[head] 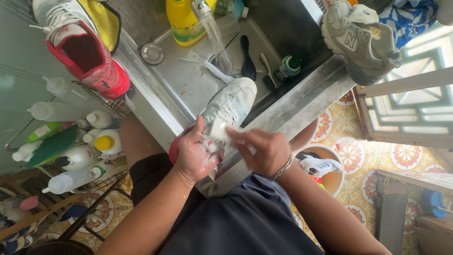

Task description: The person cleans various pairs of sneakers by applying a solution with a small brush, scrubbing the surfaces with a sponge, and rinsing them under a faucet in a metal sink.

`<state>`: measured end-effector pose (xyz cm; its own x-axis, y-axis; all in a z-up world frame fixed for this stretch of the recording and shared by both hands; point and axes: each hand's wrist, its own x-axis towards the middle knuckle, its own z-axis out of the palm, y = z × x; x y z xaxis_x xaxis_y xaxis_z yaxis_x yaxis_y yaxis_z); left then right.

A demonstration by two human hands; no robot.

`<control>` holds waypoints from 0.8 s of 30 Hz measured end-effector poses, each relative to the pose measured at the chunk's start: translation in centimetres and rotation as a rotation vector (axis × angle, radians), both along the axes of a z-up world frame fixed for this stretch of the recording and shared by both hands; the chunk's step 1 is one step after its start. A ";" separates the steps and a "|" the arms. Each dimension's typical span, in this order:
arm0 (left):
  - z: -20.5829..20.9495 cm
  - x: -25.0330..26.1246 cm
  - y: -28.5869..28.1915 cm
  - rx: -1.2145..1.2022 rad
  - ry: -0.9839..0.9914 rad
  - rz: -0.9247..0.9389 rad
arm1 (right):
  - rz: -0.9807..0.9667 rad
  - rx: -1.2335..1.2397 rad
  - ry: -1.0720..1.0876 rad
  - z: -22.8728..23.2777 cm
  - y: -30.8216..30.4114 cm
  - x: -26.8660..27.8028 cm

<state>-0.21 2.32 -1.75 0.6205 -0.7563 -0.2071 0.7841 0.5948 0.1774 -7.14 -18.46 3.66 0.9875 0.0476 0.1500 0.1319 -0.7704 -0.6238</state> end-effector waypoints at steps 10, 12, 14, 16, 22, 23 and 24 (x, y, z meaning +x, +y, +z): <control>1.1 0.0 0.2 0.139 -0.001 -0.004 | 0.021 -0.033 -0.065 0.8 -0.1 0.3; 0.9 0.0 0.3 0.166 0.020 -0.020 | -0.100 -0.020 -0.047 0.8 -0.9 1.0; 0.8 0.1 0.4 0.235 0.078 -0.012 | -0.326 -0.031 -0.022 0.9 -1.7 1.7; 0.6 0.0 0.0 0.164 0.002 0.008 | -0.109 0.029 -0.051 0.7 0.1 0.0; 0.1 0.0 0.0 0.222 -0.020 -0.008 | -0.321 -0.085 -0.085 -0.5 -2.3 1.5; 0.2 0.1 -0.2 0.254 -0.026 -0.005 | -0.410 -0.083 -0.069 -0.4 -2.6 1.8; 0.2 0.1 -0.3 0.265 -0.032 0.004 | -0.328 -0.076 -0.108 -0.4 -1.9 1.2</control>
<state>-0.12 2.07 -1.50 0.6331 -0.6757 -0.3775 0.7731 0.5278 0.3519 -5.98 -20.38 3.28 0.9307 -0.2541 0.2630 -0.0677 -0.8266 -0.5588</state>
